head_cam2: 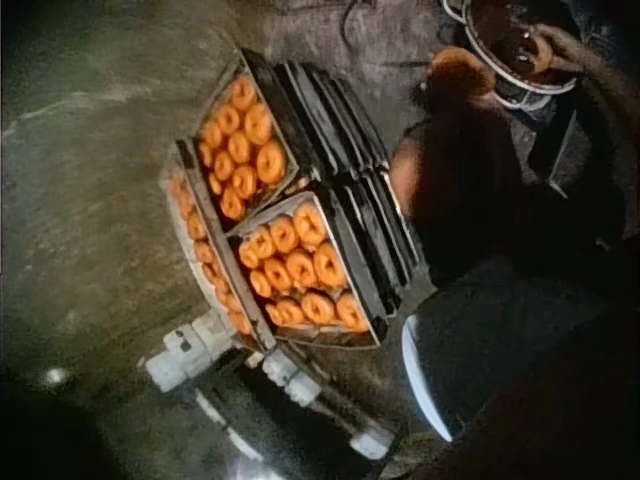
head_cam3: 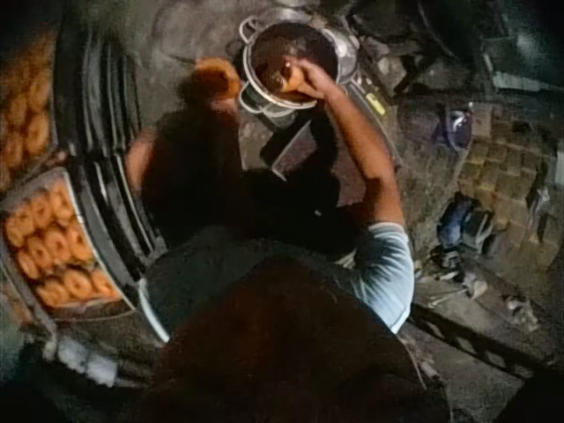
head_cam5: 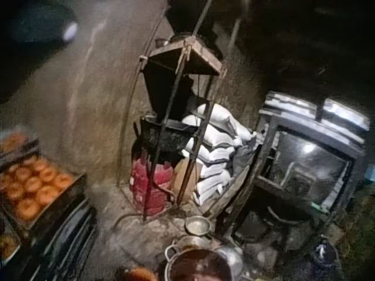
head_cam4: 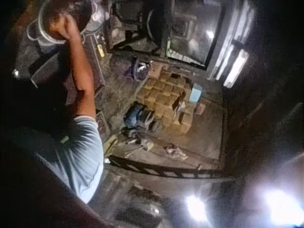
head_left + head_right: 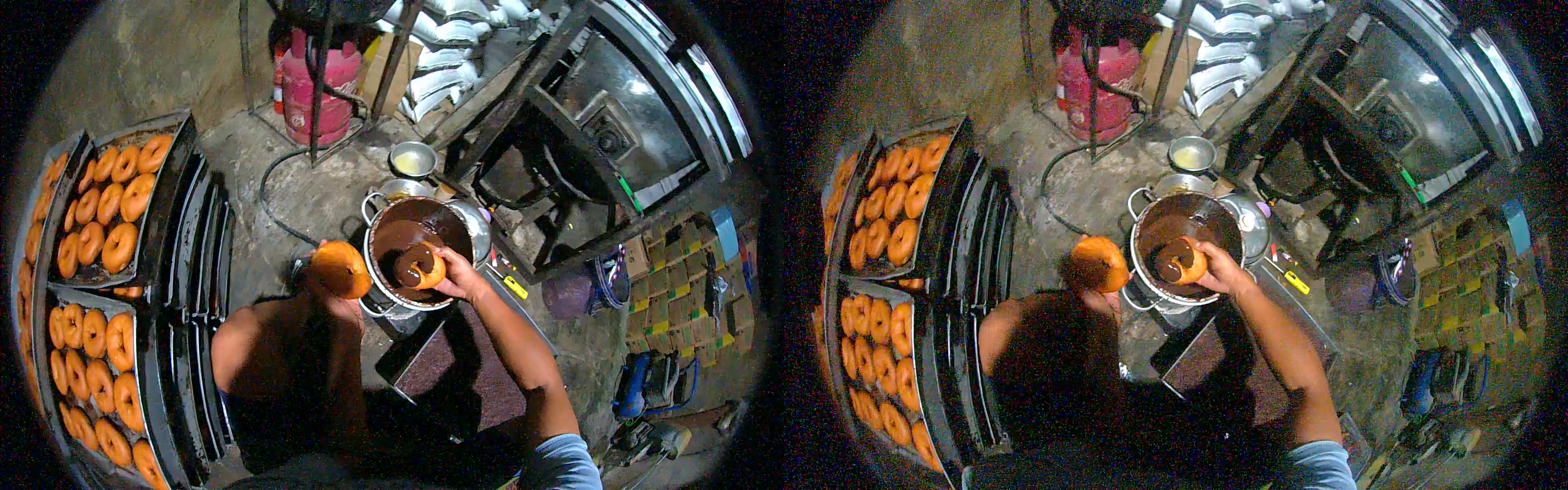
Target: The person sits on the floor and repeatedly picks up plain donuts from a metal tray. They dip each donut into a pot of chocolate glaze and place the coated donuts onto a separate tray. The process is repeated for multiple donuts.
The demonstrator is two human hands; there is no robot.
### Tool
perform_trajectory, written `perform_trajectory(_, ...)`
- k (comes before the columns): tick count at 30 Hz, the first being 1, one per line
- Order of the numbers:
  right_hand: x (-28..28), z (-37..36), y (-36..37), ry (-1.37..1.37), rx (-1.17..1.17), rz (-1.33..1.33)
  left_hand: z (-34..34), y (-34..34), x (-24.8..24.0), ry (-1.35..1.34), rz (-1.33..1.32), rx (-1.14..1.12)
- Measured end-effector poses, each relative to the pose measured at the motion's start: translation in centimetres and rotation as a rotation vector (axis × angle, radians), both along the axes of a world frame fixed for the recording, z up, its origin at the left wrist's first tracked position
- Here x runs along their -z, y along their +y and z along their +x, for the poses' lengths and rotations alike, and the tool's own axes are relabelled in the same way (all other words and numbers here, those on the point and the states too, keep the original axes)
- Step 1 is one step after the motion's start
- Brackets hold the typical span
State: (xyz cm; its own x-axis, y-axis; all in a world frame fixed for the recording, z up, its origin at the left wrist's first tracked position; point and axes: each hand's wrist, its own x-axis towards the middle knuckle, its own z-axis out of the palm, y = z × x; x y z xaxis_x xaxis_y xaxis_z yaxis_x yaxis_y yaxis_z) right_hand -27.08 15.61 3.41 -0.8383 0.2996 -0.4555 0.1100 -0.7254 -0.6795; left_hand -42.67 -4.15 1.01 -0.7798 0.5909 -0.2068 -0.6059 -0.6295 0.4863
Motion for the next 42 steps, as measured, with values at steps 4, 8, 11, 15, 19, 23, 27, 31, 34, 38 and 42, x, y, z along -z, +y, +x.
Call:
perform_trajectory(4, -5.2, 6.3, -1.0, 0.27, 0.0, 0.159, 5.7, 2.4, -2.3, -0.037, -0.112, 0.214)
perform_trajectory(8, -9.3, 13.6, -5.1, 0.045, 0.224, 1.128, 13.6, 5.7, -4.2, -0.142, -0.109, 0.565)
perform_trajectory(11, -10.7, 17.8, -8.6, -0.098, 0.145, 1.775, 19.5, 6.6, -5.6, -0.062, -0.03, 0.678)
perform_trajectory(15, -11.4, 21.0, -9.6, -0.32, 0.437, 1.918, 24.6, 6.0, -6.7, -0.06, 0.012, 0.901)
perform_trajectory(19, -10.1, 24.1, -10.2, -0.442, 0.72, 1.784, 26.4, 6.1, -6.4, 0.0, 0.091, 0.79)
perform_trajectory(23, -7.8, 27.0, -12.1, -0.208, 0.442, 1.938, 27.7, 7.1, -5.7, 0.09, 0.02, 0.828)
perform_trajectory(27, -7.0, 28.3, -13.6, -0.52, 0.92, 1.522, 28.9, 7.9, -5.6, -0.057, 0.076, 0.919)
perform_trajectory(31, -7.6, 28.6, -13.8, -0.155, 0.589, 2.011, 29.8, 7.9, -5.1, 0.197, -0.092, 0.858)
perform_trajectory(34, -7.8, 28.8, -12.7, -0.306, 0.791, 1.836, 31.1, 7.5, -4.2, 0.297, 0.081, 1.08)
perform_trajectory(38, -7.6, 29.3, -11.4, -0.515, 0.973, 1.55, 31.6, 7.4, -2.7, 0.536, 0.112, 1.047)
perform_trajectory(42, -7.3, 29.6, -11.2, -0.298, 0.719, 1.97, 31.4, 7.9, -1.9, 0.612, 0.144, 0.964)
